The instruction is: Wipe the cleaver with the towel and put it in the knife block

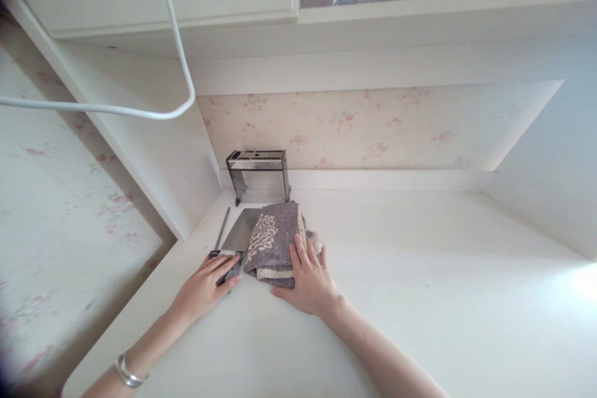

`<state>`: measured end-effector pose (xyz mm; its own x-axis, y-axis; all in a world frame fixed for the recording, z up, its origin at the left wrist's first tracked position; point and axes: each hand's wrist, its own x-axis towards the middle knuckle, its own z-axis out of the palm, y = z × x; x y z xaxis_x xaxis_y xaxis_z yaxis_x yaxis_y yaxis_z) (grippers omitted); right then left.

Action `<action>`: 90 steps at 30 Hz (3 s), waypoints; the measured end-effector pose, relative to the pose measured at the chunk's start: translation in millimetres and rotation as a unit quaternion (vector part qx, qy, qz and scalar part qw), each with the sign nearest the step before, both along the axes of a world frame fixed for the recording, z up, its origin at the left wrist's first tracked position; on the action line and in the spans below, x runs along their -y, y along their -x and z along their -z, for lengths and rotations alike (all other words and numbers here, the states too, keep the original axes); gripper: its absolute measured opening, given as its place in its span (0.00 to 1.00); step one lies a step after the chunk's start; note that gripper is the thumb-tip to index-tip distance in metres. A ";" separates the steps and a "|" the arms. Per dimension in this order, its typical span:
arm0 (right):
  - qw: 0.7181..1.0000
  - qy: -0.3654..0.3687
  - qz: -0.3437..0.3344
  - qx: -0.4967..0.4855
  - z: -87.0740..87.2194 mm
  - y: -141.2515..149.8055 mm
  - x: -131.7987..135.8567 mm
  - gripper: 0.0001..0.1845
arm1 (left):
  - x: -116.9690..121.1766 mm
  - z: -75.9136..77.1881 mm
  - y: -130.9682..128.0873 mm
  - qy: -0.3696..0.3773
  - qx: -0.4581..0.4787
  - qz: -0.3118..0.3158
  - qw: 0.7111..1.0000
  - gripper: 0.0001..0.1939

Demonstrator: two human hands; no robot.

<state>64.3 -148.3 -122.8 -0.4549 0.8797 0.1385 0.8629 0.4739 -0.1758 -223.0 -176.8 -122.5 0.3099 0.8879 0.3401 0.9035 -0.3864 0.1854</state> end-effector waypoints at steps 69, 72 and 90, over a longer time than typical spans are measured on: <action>0.906 0.249 -0.069 -0.335 -7.3 -38.7 26.4 0.13 | 0.6 -30.6 -140.1 0.471 0.411 0.096 0.774 0.23; 0.906 0.245 -0.071 -0.337 -7.9 -39.3 27.0 0.12 | 1.2 -33.0 -140.2 0.474 0.404 0.098 0.776 0.23; 0.921 0.224 -0.073 -0.309 -6.8 -37.5 27.4 0.08 | 1.1 -30.4 -138.9 0.488 0.423 0.113 0.755 0.22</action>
<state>101.8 -175.7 -116.0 -0.5293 0.8470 0.0484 0.4645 0.3371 -0.8189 -84.1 -177.9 -92.1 0.5307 0.7996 -0.2812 0.2341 0.1806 0.9553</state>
